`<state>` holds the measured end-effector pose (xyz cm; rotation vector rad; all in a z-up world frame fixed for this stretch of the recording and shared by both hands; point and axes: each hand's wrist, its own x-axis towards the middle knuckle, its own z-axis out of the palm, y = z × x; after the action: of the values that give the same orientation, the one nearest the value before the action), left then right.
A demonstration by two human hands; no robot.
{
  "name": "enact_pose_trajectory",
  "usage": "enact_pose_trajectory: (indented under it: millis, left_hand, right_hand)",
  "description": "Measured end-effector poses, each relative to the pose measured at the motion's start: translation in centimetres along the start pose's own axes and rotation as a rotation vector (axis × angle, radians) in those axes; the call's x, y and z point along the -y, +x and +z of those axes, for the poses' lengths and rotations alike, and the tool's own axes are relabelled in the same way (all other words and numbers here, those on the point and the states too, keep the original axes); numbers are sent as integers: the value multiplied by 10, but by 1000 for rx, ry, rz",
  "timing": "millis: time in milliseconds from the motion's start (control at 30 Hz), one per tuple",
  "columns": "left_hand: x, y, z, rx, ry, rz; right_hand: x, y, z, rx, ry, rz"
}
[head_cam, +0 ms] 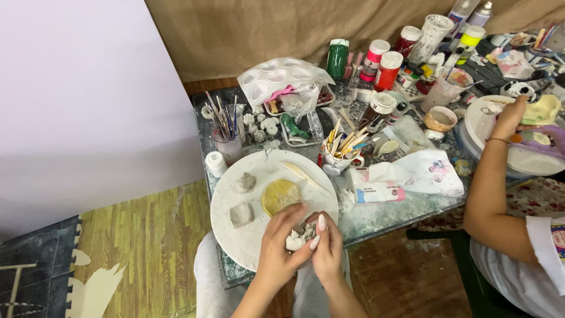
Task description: The person paints a small white heart-shaped clay figure with a brush, then cleans their hands with a tissue. They handle a small white container and a piece of clay, kneading it on a plate. The person also dips a brush into a glass of water and continues to knead the clay.
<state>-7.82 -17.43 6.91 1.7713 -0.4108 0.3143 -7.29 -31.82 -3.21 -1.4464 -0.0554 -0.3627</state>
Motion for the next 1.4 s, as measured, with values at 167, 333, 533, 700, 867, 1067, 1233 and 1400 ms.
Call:
enact_pose_trajectory:
  millis: [167, 333, 533, 700, 867, 1067, 1233, 1400]
  left_hand:
    - [9, -4, 15, -106, -323, -126]
    - [28, -9, 18, -90, -498, -68]
    - [42, -12, 14, -91, -703, -185]
    - [38, -7, 24, -220, -391, 22]
    - [36, -2, 27, -321, -213, 137]
    - [34, -3, 28, -378, -120, 206]
    - [37, -5, 31, -421, -172, 147]
    - [37, -4, 24, -413, -416, -64]
  right_hand:
    - [10, 7, 18, -50, -55, 15]
    - [30, 15, 19, 166, -52, -114]
    - [41, 22, 10, 294, -210, 19]
    - [33, 22, 28, 184, -117, -170]
    - [27, 23, 41, 22, -115, -77]
    - [37, 20, 50, -22, -75, -76]
    - [50, 21, 54, -67, -194, -133]
    - [53, 20, 57, -9, -333, -242]
